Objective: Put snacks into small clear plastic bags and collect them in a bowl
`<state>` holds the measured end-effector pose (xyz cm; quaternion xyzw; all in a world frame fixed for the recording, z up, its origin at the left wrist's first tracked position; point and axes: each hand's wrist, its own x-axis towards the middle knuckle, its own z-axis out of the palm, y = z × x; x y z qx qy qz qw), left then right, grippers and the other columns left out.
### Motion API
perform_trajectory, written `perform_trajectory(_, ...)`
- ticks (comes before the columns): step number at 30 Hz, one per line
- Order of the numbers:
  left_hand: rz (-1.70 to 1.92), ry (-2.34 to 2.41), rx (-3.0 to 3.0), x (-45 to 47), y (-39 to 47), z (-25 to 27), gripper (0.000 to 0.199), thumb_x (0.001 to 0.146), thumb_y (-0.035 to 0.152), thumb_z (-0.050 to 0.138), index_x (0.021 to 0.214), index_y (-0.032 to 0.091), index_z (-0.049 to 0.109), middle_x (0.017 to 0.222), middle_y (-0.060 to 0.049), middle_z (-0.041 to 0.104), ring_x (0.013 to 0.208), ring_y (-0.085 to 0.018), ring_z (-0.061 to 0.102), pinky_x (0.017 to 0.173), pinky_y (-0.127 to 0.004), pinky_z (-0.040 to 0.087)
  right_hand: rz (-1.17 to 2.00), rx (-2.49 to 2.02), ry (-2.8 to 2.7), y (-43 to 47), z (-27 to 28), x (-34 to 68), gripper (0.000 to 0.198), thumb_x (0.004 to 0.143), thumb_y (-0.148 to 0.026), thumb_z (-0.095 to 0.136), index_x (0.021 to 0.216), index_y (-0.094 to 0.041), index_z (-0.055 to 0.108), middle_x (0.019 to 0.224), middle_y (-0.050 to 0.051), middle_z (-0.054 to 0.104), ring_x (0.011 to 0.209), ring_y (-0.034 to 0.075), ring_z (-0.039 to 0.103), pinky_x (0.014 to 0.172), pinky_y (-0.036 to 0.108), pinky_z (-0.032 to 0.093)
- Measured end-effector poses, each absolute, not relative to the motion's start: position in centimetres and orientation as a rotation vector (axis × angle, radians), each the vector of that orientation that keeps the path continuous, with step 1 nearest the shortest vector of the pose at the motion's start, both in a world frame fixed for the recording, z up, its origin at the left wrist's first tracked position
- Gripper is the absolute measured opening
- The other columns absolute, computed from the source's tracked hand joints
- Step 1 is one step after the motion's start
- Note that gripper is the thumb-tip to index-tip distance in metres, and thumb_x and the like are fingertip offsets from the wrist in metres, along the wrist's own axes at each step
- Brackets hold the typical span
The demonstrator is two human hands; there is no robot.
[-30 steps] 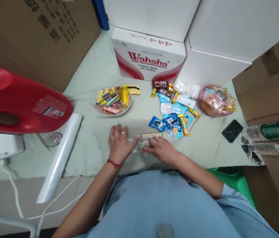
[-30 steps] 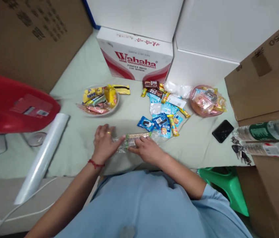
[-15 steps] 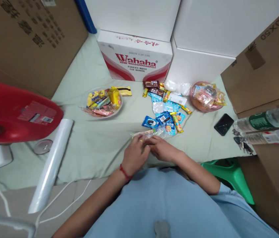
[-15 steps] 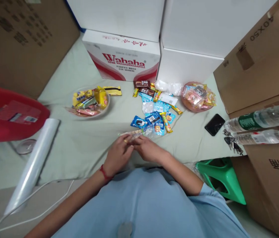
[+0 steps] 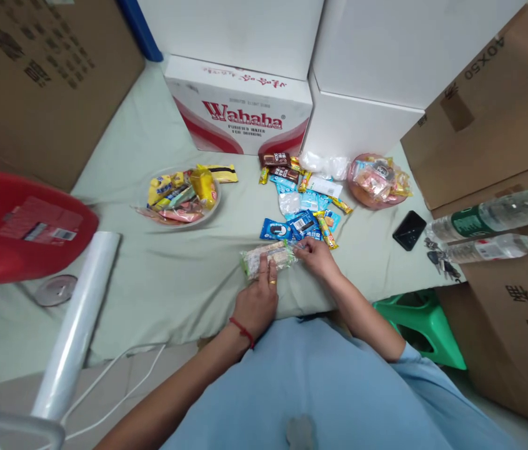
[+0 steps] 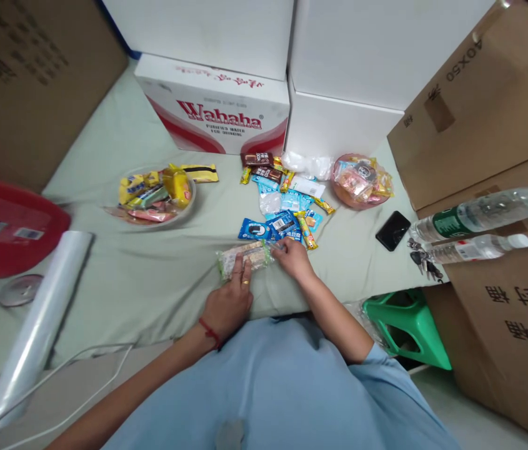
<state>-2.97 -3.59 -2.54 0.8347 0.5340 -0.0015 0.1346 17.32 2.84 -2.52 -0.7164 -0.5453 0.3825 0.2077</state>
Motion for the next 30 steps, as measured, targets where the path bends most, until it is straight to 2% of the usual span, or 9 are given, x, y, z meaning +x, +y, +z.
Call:
perform_trajectory(3, -0.069, 1.536, 2.428, -3.2, -3.6, -2.2, 0.071, 0.093, 0.015, 0.040, 0.163, 0.009, 0.036, 0.169, -0.031, 0.024, 0.072, -0.025, 0.075, 0.057, -0.042, 0.063, 0.990, -1.904, -1.631, 3.2, -1.4, 17.4, 0.020, 0.092, -0.034, 0.063, 0.092, -0.016, 0.072, 0.084, 0.002, 0.064, 0.082, 0.018, 0.059, 0.074, 0.026, 0.044)
perform_trajectory(7, -0.054, 1.522, 2.476, -3.9, -3.6, -2.2, 0.071, 0.092, 0.012, 0.040, 0.162, 0.016, 0.040, 0.168, -0.030, 0.031, 0.069, -0.022, 0.075, 0.059, -0.039, 0.065, 0.738, -2.014, -1.876, 3.2, 1.5, 15.9, 0.018, 0.099, -0.026, 0.056, 0.102, -0.018, 0.072, 0.106, 0.010, 0.069, 0.103, 0.022, 0.062, 0.087, 0.030, 0.047)
perform_trajectory(11, -0.091, 1.483, 2.564, -4.7, -3.1, -2.6, 0.067, 0.092, 0.007, 0.036, 0.157, 0.020, 0.050, 0.165, -0.027, 0.040, 0.064, -0.019, 0.074, 0.054, -0.033, 0.061, 0.652, -2.121, -2.248, 3.0, 3.7, 12.1, 0.025, 0.105, -0.025, 0.047, 0.107, -0.020, 0.071, 0.103, 0.011, 0.073, 0.091, 0.025, 0.069, 0.076, 0.032, 0.049)
perform_trajectory(14, -0.153, 1.429, 2.559, -5.1, -2.7, -2.8, 0.058, 0.094, 0.008, 0.033, 0.141, 0.020, 0.065, 0.161, -0.024, 0.048, 0.065, -0.021, 0.075, 0.053, -0.034, 0.059, 0.606, -2.051, -2.446, 3.0, 3.6, 9.2, 0.023, 0.102, -0.019, 0.049, 0.114, -0.018, 0.069, 0.108, 0.013, 0.072, 0.089, 0.025, 0.071, 0.069, 0.031, 0.050)
perform_trajectory(17, -0.083, 1.380, 2.459, -6.0, -2.1, -3.3, 0.046, 0.094, 0.012, 0.038, 0.121, 0.017, 0.074, 0.151, -0.024, 0.058, 0.071, -0.024, 0.077, 0.060, -0.036, 0.061, 0.612, -1.907, -2.543, 3.1, 2.5, 8.1, 0.023, 0.101, -0.016, 0.049, 0.117, -0.015, 0.067, 0.111, 0.014, 0.069, 0.093, 0.024, 0.069, 0.071, 0.031, 0.052)
perform_trajectory(21, 0.452, 1.167, 2.110, -8.2, -0.8, -3.9, 0.039, 0.082, 0.019, 0.052, 0.115, 0.020, 0.073, 0.143, -0.019, 0.067, 0.097, -0.030, 0.078, 0.083, -0.043, 0.064, 0.590, -1.697, -2.557, 2.1, 1.0, 9.3, 0.024, 0.103, -0.021, 0.049, 0.119, -0.012, 0.064, 0.114, 0.015, 0.066, 0.100, 0.025, 0.063, 0.085, 0.036, 0.053)
perform_trajectory(23, 0.688, 1.027, 1.721, -9.2, -0.3, -3.9, 0.037, 0.079, 0.023, 0.056, 0.114, 0.023, 0.069, 0.131, -0.015, 0.073, 0.083, -0.025, 0.077, 0.078, -0.041, 0.064, 0.535, -1.584, -2.548, 1.2, 0.5, 10.0, 0.034, 0.102, -0.028, 0.052, 0.131, -0.011, 0.059, 0.122, 0.017, 0.064, 0.109, 0.028, 0.059, 0.094, 0.041, 0.051)
perform_trajectory(26, 0.876, 0.983, 1.087, -10.1, 0.2, -3.3, 0.039, 0.072, 0.022, 0.063, 0.110, 0.025, 0.057, 0.115, -0.010, 0.079, 0.046, -0.013, 0.060, 0.054, -0.033, 0.057, 0.469, -1.515, -2.567, -0.1, -0.1, 10.3, 0.067, 0.098, -0.043, 0.062, 0.154, -0.012, 0.042, 0.133, 0.020, 0.058, 0.118, 0.033, 0.053, 0.100, 0.048, 0.048)
perform_trajectory(30, 1.003, 1.088, 0.792, -10.4, 0.5, -2.3, 0.042, 0.065, 0.017, 0.065, 0.104, 0.025, 0.052, 0.107, -0.007, 0.079, 0.044, -0.009, 0.052, 0.044, -0.024, 0.042, 0.381, -1.532, -2.679, 0.3, -0.5, 9.6, 0.089, 0.091, -0.054, 0.074, 0.162, -0.020, 0.032, 0.130, 0.017, 0.058, 0.116, 0.033, 0.054, 0.093, 0.046, 0.050)
